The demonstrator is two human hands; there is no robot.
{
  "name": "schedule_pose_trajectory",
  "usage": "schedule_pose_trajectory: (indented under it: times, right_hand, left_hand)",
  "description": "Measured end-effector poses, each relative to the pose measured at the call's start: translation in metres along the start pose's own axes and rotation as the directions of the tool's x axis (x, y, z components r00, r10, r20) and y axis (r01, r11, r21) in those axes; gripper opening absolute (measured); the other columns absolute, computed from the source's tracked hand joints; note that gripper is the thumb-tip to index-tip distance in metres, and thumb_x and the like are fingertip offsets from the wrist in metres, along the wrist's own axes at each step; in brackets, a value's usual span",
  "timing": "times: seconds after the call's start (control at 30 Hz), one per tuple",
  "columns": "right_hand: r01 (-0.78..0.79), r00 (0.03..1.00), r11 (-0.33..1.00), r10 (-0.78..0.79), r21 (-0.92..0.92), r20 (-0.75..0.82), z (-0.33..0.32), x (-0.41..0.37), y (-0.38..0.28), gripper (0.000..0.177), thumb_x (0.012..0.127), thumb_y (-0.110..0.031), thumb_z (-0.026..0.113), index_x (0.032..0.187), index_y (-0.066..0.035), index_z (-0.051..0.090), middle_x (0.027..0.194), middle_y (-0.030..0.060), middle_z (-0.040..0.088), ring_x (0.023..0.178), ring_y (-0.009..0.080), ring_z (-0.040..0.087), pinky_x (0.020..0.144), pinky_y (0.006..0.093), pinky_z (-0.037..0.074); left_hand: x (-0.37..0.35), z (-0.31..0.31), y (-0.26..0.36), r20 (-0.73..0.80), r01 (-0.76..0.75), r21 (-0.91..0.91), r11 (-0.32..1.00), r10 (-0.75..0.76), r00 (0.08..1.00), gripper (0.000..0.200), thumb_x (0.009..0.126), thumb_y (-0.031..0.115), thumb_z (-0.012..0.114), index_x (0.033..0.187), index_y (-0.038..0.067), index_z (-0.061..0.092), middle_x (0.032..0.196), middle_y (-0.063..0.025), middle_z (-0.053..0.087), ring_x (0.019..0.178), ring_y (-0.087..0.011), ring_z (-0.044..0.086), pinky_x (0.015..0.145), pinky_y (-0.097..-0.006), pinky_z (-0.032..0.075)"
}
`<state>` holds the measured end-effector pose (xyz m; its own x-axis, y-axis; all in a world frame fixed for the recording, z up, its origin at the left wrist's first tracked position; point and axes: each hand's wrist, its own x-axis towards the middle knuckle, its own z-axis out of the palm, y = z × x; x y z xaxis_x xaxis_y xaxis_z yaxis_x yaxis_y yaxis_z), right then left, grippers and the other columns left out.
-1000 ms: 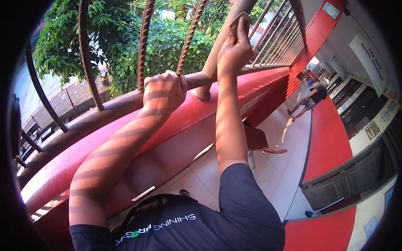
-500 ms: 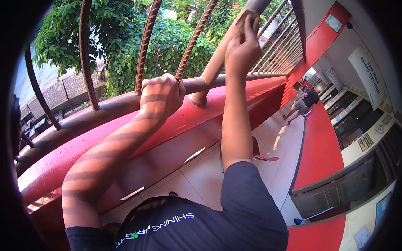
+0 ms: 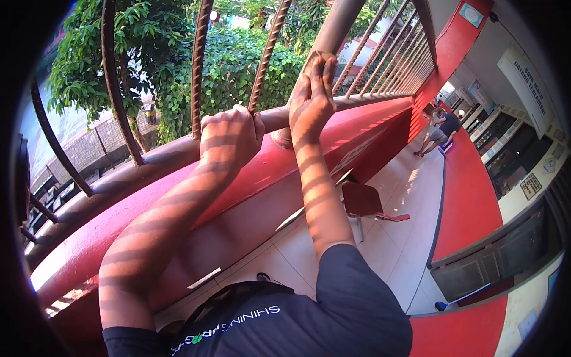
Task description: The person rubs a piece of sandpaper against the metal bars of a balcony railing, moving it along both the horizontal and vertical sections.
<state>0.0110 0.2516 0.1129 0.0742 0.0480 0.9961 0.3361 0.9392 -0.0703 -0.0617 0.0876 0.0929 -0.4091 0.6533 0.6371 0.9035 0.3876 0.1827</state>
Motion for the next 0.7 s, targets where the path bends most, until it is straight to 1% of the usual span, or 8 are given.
schedule_pose_trajectory:
  times: [0.1,0.17,0.23,0.37,0.47,0.5,0.6,0.7]
  right_hand:
    - [0.151,0.983,0.987,-0.156,-0.05,-0.097,0.012,0.101,-0.011,0.038,0.085,-0.002,0.068,0.123,-0.002,0.067,0.136,0.0245,0.055,0.127,0.0351,0.055,0.104,0.034,0.047]
    - [-0.176,0.961,0.984,0.172,-0.004,0.218,-0.005,0.141,-0.039,0.042,0.085,0.002,0.063,0.126,-0.001,0.064,0.133,0.0272,0.056,0.128,0.0384,0.053,0.108,0.0379,0.044]
    - [0.163,0.979,0.972,-0.18,-0.17,-0.092,0.012,0.097,-0.018,0.034,0.086,-0.004,0.067,0.12,0.0,0.068,0.136,0.0246,0.055,0.123,0.0376,0.058,0.105,0.034,0.046]
    - [0.106,0.993,0.983,-0.112,-0.149,-0.03,0.012,-0.007,-0.001,0.041,0.088,-0.003,0.062,0.129,-0.006,0.065,0.141,0.0239,0.052,0.134,0.0362,0.049,0.109,0.0386,0.043]
    - [0.208,0.975,0.953,-0.22,-0.219,-0.031,0.014,0.098,-0.022,0.033,0.088,-0.003,0.06,0.12,0.0,0.068,0.138,0.0235,0.055,0.128,0.0398,0.053,0.108,0.0369,0.045]
    - [-0.052,0.992,0.992,0.065,-0.115,0.111,0.003,0.131,-0.041,0.034,0.088,-0.005,0.062,0.12,0.0,0.067,0.134,0.0261,0.056,0.127,0.0411,0.053,0.108,0.0379,0.045]
    - [0.2,0.975,0.957,-0.216,-0.209,-0.057,0.011,0.113,-0.019,0.036,0.091,-0.006,0.06,0.126,-0.003,0.065,0.136,0.0268,0.055,0.127,0.0437,0.052,0.111,0.0405,0.041]
    - [0.138,0.988,0.971,-0.121,-0.193,0.096,-0.001,0.01,-0.02,0.044,0.09,-0.002,0.056,0.133,-0.002,0.06,0.146,0.0223,0.047,0.135,0.0404,0.046,0.115,0.0389,0.037]
  left_hand:
    - [0.0,0.002,0.0,-0.003,0.0,0.001,1.0,0.0,1.0,0.041,0.098,0.038,0.046,0.082,0.005,0.065,0.069,-0.0122,0.07,0.063,-0.0279,0.071,0.065,-0.0447,0.052]
    - [-0.001,0.002,0.0,-0.019,0.0,-0.005,1.0,0.0,1.0,0.041,0.098,0.038,0.046,0.082,0.005,0.065,0.069,-0.0123,0.07,0.064,-0.0281,0.071,0.065,-0.0447,0.052]
    - [-0.001,-0.001,0.001,0.012,-0.001,0.005,1.0,0.001,1.0,0.04,0.097,0.038,0.046,0.083,0.005,0.065,0.069,-0.012,0.07,0.065,-0.0284,0.071,0.066,-0.0448,0.052]
    - [-0.002,0.002,-0.001,-0.038,-0.03,-0.011,0.999,0.03,0.999,0.04,0.097,0.038,0.047,0.083,0.005,0.065,0.071,-0.0116,0.07,0.065,-0.0284,0.071,0.068,-0.0448,0.053]
    - [-0.002,0.004,-0.001,-0.02,-0.027,-0.019,0.999,0.027,0.999,0.04,0.097,0.038,0.048,0.084,0.005,0.065,0.072,-0.0119,0.07,0.068,-0.028,0.071,0.069,-0.0452,0.053]
    - [-0.001,0.006,-0.001,-0.046,-0.039,-0.015,0.999,0.038,0.998,0.04,0.097,0.038,0.047,0.084,0.005,0.065,0.072,-0.012,0.069,0.069,-0.0278,0.071,0.069,-0.0454,0.053]
    - [-0.003,0.004,-0.002,-0.023,-0.04,-0.026,0.999,0.039,0.999,0.04,0.097,0.037,0.047,0.085,0.004,0.066,0.073,-0.0121,0.07,0.07,-0.0275,0.071,0.068,-0.0444,0.053]
    - [-0.002,0.0,0.0,-0.004,-0.031,-0.011,0.999,0.031,1.0,0.041,0.097,0.038,0.047,0.086,0.003,0.065,0.074,-0.0119,0.069,0.069,-0.0276,0.07,0.067,-0.0435,0.054]
